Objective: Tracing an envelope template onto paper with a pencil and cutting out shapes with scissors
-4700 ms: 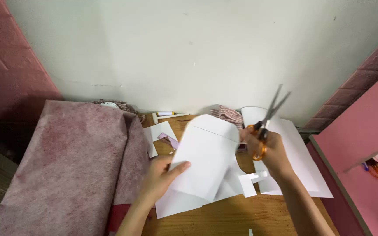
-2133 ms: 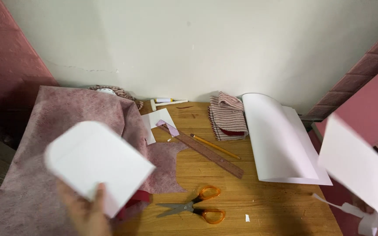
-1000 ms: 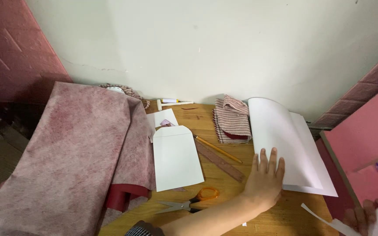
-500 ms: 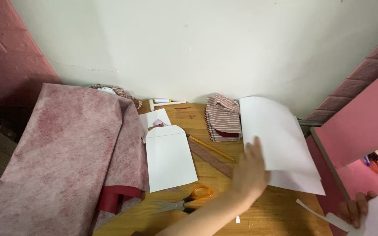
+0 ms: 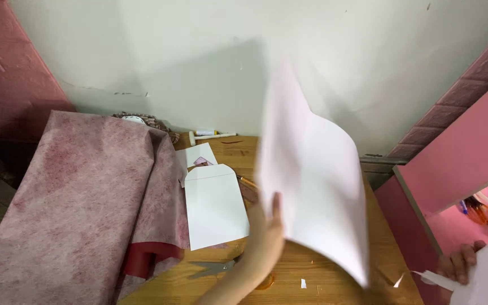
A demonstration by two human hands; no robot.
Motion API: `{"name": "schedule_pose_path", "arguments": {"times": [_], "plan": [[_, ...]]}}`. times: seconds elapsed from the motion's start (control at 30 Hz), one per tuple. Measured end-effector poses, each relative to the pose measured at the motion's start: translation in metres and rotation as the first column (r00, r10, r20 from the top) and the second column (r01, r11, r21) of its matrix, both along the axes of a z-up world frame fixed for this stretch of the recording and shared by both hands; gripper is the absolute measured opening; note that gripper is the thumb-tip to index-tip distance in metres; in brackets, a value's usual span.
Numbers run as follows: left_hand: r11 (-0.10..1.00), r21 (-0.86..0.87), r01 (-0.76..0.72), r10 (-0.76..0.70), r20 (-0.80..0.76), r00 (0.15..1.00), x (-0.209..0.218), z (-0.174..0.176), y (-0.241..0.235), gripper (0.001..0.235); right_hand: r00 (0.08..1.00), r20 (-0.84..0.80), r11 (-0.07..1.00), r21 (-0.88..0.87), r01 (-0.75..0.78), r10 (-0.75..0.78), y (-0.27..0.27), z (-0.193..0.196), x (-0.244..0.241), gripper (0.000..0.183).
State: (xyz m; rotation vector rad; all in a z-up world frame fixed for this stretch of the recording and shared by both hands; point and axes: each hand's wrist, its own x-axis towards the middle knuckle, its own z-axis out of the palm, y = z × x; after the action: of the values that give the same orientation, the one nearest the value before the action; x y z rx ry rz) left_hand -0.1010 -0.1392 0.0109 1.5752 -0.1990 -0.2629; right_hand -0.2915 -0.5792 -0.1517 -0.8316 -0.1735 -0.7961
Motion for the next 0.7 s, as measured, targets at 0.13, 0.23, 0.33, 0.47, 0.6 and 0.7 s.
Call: {"name": "schedule_pose_path", "arguments": {"times": [0.13,0.23,0.33,0.47,0.6,0.7], "plan": [[0.616,0.785,-0.074,-0.401,0.393,0.827,0.030,-0.090,0.104,0.106,0.936,-0.301,0.982,-0.088,0.165,-0.184,0.000,0.022,0.001,0.041],[0.903,0.164,-0.396,0.424,-0.195,0.885,-0.002,0.038,0.168,0.083,0.811,-0.499,0.952,-0.176,0.251,-0.306,0.006,0.036,0.007,0.046],[0.871,0.426,-0.245,0.444,-0.468,0.764,-0.018,0.077,0.206,0.071,0.700,-0.609,0.927,-0.239,0.287,-0.374,0.032,0.051,0.019,0.049],[0.737,0.227,-0.637,0.630,-0.573,0.525,-0.015,0.033,0.247,0.049,0.435,-0.469,0.592,-0.780,0.205,-0.769,0.112,0.111,0.076,0.042],[0.487,0.001,-0.873,0.741,-0.530,0.413,-0.005,-0.032,0.262,0.033,0.786,-0.472,0.917,-0.185,0.354,-0.399,0.056,0.045,0.150,0.036],[0.494,0.089,-0.865,0.781,-0.483,0.396,-0.007,-0.033,0.269,0.049,0.566,-0.660,0.823,-0.145,0.549,-0.494,0.075,0.057,0.165,0.033]]}}
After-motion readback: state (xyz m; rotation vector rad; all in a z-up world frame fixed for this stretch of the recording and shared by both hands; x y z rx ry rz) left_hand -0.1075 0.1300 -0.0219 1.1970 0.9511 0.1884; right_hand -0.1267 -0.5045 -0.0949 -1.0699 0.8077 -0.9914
